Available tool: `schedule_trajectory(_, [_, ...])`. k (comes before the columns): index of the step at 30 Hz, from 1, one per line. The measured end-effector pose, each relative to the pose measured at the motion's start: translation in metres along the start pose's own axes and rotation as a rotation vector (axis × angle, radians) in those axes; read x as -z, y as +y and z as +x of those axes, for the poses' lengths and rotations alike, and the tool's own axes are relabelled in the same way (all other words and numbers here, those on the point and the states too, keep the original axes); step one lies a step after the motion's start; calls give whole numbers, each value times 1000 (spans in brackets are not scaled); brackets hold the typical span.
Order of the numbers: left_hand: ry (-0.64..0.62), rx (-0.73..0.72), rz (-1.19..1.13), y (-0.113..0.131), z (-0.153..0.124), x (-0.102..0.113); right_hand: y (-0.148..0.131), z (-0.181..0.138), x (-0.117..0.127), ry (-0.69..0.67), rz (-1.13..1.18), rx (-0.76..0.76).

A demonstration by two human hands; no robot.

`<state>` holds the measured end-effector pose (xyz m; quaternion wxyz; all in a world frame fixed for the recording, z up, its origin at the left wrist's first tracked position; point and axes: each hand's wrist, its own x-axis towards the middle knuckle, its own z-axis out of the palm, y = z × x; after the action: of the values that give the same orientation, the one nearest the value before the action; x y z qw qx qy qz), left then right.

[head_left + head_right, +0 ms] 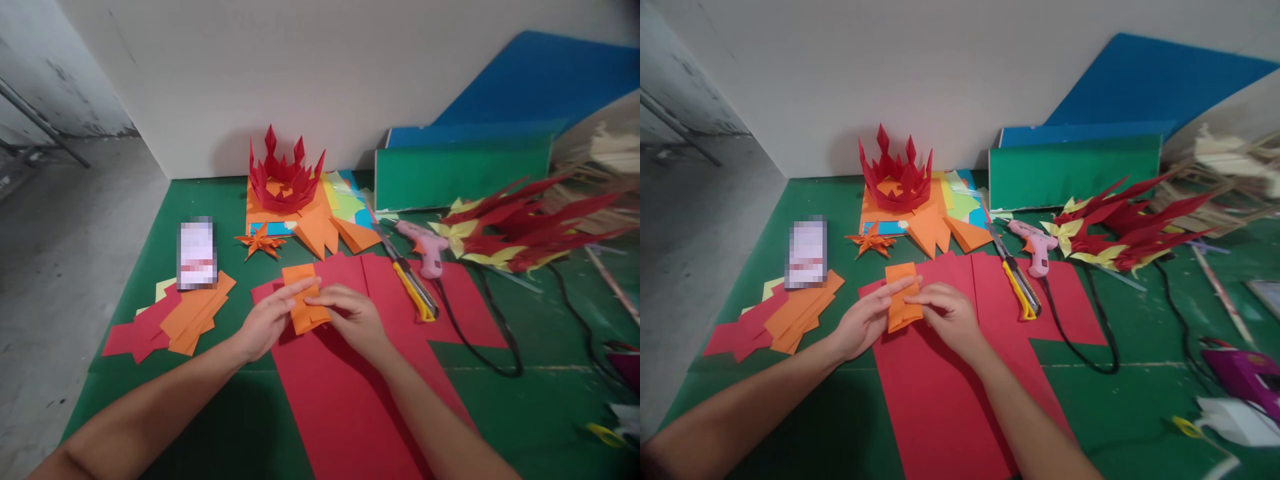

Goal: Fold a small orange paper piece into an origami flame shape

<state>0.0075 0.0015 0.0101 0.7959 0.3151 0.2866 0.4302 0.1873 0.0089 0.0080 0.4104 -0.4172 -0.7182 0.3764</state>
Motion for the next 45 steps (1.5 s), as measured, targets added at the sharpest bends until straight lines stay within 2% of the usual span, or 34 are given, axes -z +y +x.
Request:
schedule_trajectory(4, [-32,-17,104,-2,-2,4,-1,0,0,-6,111,-107])
schedule_trajectory(9, [-48,-181,418,-7,-7,8,-7,2,0,-4,183,-192])
schedule_trajectory(12, [71,-348,640,-8,-6,7,-9,2,1,24,196,-213])
schedule_trajectory(15, [194,-417,810,-7,-3,5,-9,2,1,82,163,-213])
schedule_trajectory(19, [265,-433,845,-5,-2,4,-7,1,-1,152,133,-212])
schedule_trajectory(24, [274,-467,838,-4,-5,2,-8,0,-2,197,183,-250])
schedule_trajectory(29, [270,-508,896,-4,-6,1,-8,0,-2,133,264,-342])
schedule_trajectory(34, [315,-493,931,-5,-5,1,-5,-1,-3,152,328,-446])
schedule_trajectory(42, [292,-406,595,-12,-4,3,-10,0,-4,-21,150,-267])
schedule_trajectory(45, [313,-382,622,-11,-2,4,-8,-1,-5,-52,127,-263])
